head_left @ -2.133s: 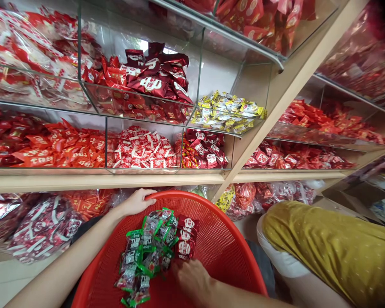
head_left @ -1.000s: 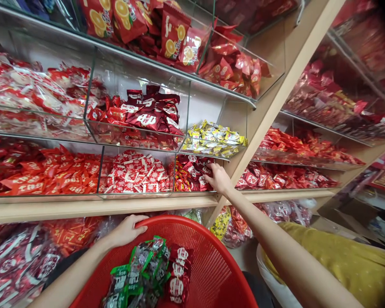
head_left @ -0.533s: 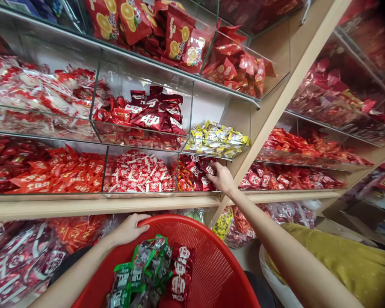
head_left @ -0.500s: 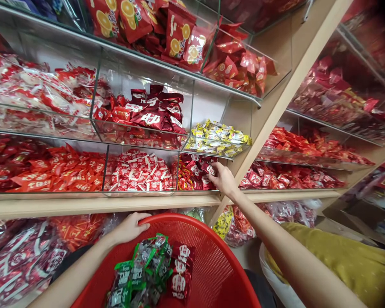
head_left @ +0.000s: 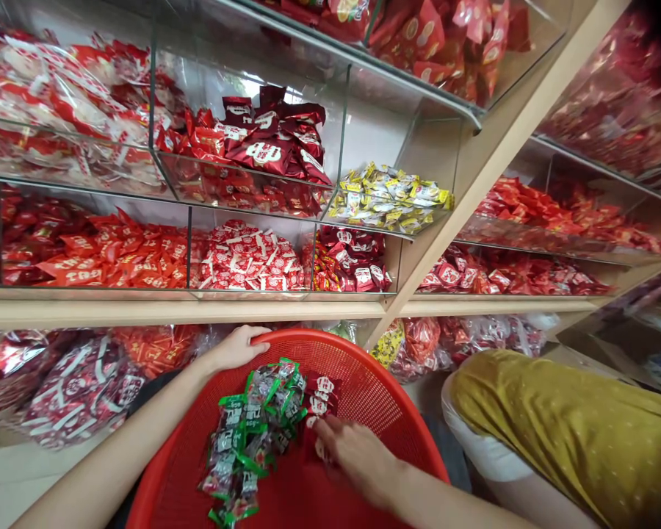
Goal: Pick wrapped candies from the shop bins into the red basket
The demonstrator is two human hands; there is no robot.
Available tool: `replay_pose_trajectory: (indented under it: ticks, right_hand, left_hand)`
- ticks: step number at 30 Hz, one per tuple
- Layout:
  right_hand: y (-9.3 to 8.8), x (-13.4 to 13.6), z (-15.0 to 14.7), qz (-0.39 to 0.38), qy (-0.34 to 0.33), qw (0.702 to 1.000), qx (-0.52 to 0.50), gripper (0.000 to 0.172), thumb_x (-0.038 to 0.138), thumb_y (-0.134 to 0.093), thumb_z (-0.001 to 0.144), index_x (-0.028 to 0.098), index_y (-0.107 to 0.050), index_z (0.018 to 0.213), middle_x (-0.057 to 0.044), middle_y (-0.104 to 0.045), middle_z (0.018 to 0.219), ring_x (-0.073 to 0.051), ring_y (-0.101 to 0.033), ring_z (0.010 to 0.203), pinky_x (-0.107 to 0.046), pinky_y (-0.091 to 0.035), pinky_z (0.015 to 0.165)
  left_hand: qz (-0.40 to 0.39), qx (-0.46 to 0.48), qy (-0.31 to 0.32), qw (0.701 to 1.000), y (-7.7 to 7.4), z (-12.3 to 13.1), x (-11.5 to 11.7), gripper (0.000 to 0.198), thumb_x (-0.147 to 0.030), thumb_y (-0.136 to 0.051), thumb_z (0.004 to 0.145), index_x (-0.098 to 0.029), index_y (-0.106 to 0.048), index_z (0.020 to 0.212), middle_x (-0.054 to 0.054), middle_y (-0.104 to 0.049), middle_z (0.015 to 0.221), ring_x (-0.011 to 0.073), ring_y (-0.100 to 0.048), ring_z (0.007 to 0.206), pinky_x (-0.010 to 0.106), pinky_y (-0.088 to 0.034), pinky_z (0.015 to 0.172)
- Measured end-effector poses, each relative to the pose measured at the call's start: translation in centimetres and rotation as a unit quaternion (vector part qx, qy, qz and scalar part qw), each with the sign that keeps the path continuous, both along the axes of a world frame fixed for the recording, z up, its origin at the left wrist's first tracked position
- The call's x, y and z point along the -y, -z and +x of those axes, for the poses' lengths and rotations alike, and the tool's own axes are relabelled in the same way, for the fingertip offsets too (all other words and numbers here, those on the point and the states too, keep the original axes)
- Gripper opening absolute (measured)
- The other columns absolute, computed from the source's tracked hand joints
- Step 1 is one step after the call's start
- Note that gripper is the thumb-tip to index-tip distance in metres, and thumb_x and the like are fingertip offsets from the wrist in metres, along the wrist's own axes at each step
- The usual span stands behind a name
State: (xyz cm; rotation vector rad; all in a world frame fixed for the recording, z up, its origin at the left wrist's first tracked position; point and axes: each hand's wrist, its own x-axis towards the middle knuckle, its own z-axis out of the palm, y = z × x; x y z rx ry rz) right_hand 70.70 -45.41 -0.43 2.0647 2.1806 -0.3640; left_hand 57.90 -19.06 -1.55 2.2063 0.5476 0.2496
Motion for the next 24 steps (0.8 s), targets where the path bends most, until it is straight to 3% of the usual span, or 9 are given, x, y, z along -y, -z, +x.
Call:
replay_pose_trajectory:
  ticks: [5, 10, 13, 20, 24]
  right_hand:
    - [4.4, 0.6, -1.8, -0.015, -0.079, 0.993, 0.085, 0.030, 0.016, -0.056, 0.072, 0.015, -0.051, 0.101, -0.008, -0.062, 0.088, -0.021, -0.063, 0.073, -0.028, -0.048, 0.056]
    - [6.1, 0.3, -3.1, 0.035, -0.090, 0.992, 0.079, 0.016, 0.016, -0.054, 0.074, 0.017, -0.051, 0.090, -0.005, -0.061, 0.081, -0.020, -0.062, 0.070, -0.027, -0.048, 0.054]
    - [5.2, 0.1, -3.0, 0.045, -0.080, 0.994, 0.060, 0.014, 0.018, -0.053, 0.075, 0.018, -0.051, 0.089, -0.004, -0.061, 0.080, -0.019, -0.062, 0.067, -0.027, -0.047, 0.052]
    - [0.5, -2.0, 0.8, 0.024, 0.028, 0.998, 0.057, 0.024, 0.021, -0.052, 0.077, 0.016, -0.050, 0.101, -0.009, -0.063, 0.092, -0.023, -0.061, 0.083, -0.029, -0.046, 0.065]
    - [0.4, -2.5, 2.1, -0.007, 0.046, 0.998, 0.052, 0.033, 0.019, -0.056, 0.074, 0.015, -0.048, 0.106, -0.011, -0.063, 0.097, -0.024, -0.060, 0.087, -0.030, -0.046, 0.068]
  left_hand:
    - [-0.003, 0.005, -0.006, 1.000, -0.1, -0.1, 0.1, 0.043, -0.038, -0.049, 0.074, -0.013, -0.061, 0.107, 0.005, -0.066, 0.105, 0.0213, -0.059, 0.092, 0.027, -0.043, 0.083]
    - [-0.018, 0.002, 0.000, 1.000, -0.1, 0.0, 0.1, 0.045, -0.038, -0.049, 0.074, -0.013, -0.060, 0.110, 0.005, -0.067, 0.103, 0.0214, -0.060, 0.090, 0.029, -0.044, 0.082]
    - [-0.016, 0.003, 0.002, 1.000, -0.2, -0.1, 0.1, 0.045, -0.037, -0.048, 0.074, -0.012, -0.060, 0.109, 0.005, -0.067, 0.102, 0.0210, -0.060, 0.088, 0.029, -0.044, 0.081]
    - [-0.015, 0.007, 0.004, 1.000, -0.3, -0.1, 0.2, 0.042, -0.037, -0.048, 0.074, -0.014, -0.061, 0.106, 0.004, -0.067, 0.102, 0.0206, -0.060, 0.087, 0.028, -0.043, 0.081]
    - [-0.008, 0.005, -0.003, 1.000, -0.3, -0.1, 0.2, 0.044, -0.038, -0.048, 0.073, -0.015, -0.061, 0.109, 0.004, -0.067, 0.101, 0.0206, -0.060, 0.088, 0.027, -0.043, 0.079]
